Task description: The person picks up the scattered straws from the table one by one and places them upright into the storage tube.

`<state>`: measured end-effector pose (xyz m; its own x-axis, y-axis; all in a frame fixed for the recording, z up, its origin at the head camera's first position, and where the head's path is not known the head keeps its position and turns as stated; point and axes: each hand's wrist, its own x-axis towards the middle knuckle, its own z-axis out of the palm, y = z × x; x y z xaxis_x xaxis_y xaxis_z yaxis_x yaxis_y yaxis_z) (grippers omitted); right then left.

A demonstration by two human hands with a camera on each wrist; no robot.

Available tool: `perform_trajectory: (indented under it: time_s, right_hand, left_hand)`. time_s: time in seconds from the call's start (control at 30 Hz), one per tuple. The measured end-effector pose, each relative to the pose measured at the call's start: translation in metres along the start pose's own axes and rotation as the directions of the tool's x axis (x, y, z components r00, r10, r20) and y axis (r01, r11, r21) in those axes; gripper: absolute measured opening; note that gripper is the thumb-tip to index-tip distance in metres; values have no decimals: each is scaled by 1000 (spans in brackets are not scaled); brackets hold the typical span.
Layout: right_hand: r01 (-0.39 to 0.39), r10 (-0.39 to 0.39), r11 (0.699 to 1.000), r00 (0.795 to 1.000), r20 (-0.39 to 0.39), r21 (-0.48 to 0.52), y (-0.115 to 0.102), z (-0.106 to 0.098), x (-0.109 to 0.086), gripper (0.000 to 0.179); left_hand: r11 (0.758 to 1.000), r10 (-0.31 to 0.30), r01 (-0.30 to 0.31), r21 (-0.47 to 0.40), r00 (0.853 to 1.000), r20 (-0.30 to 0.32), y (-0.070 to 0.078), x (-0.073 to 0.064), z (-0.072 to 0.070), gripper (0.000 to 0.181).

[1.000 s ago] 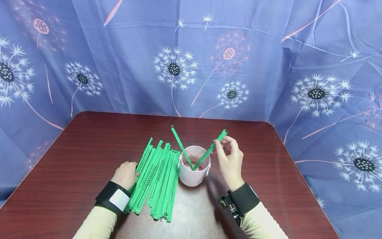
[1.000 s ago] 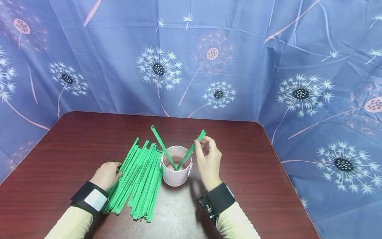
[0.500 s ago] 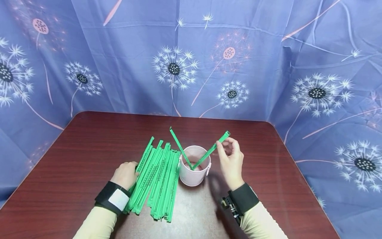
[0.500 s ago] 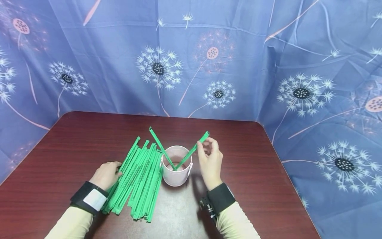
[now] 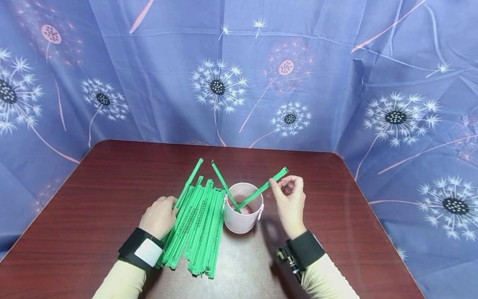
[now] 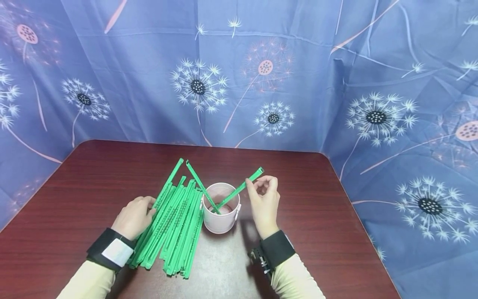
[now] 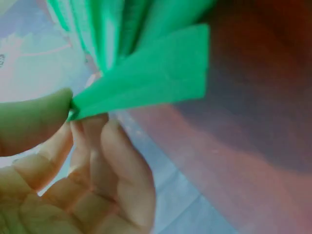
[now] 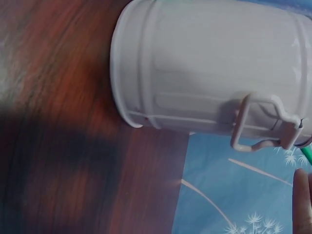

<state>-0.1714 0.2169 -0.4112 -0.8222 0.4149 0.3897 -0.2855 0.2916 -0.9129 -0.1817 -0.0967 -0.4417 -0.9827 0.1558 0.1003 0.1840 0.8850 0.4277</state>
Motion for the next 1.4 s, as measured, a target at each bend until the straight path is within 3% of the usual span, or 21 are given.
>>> perform_trajectory:
  time_s: [0.2,0.33,0.47,0.57,0.77,0.83,1.03,1.2,1.4]
  right_hand:
    - [28,-28,997,1000,-2,68,-4,2,-2,32]
    - [66,-65,994,998,-12,84,-10,4,-4,28]
    - [126,-126,986,992,-5,105,-18,7,-6,23]
    - [172,-175,978,985,11,119,-24,10,-9,21]
    - [203,-222,961,971,87,187,-39,14,-15,20]
    - [207,-233,957,966,114,202,-44,15,-17,21]
    - [241,-280,945,945,170,221,-58,17,-23,30]
    - [254,-305,928,938,166,271,-67,19,-28,33]
    - [257,-340,873,930,141,414,-73,21,-30,20]
  left_hand:
    - [994,75,-84,-63,988,-136,13,1,-5,23]
    - [983,139,-161,-83,964,-226,24,1,-9,23]
    - [963,216,-252,-94,932,-291,34,-1,-15,24]
    - [940,281,-329,-92,898,-339,43,-3,-18,24]
    - [872,433,-489,-32,799,-417,58,-7,-22,26]
    - [853,470,-522,-13,777,-418,61,-8,-22,27]
    - [811,540,-586,-5,751,-380,69,-10,-19,26]
    - [785,580,-619,1,735,-351,76,-13,-17,28]
    - [772,602,-635,4,730,-325,81,-16,-15,29]
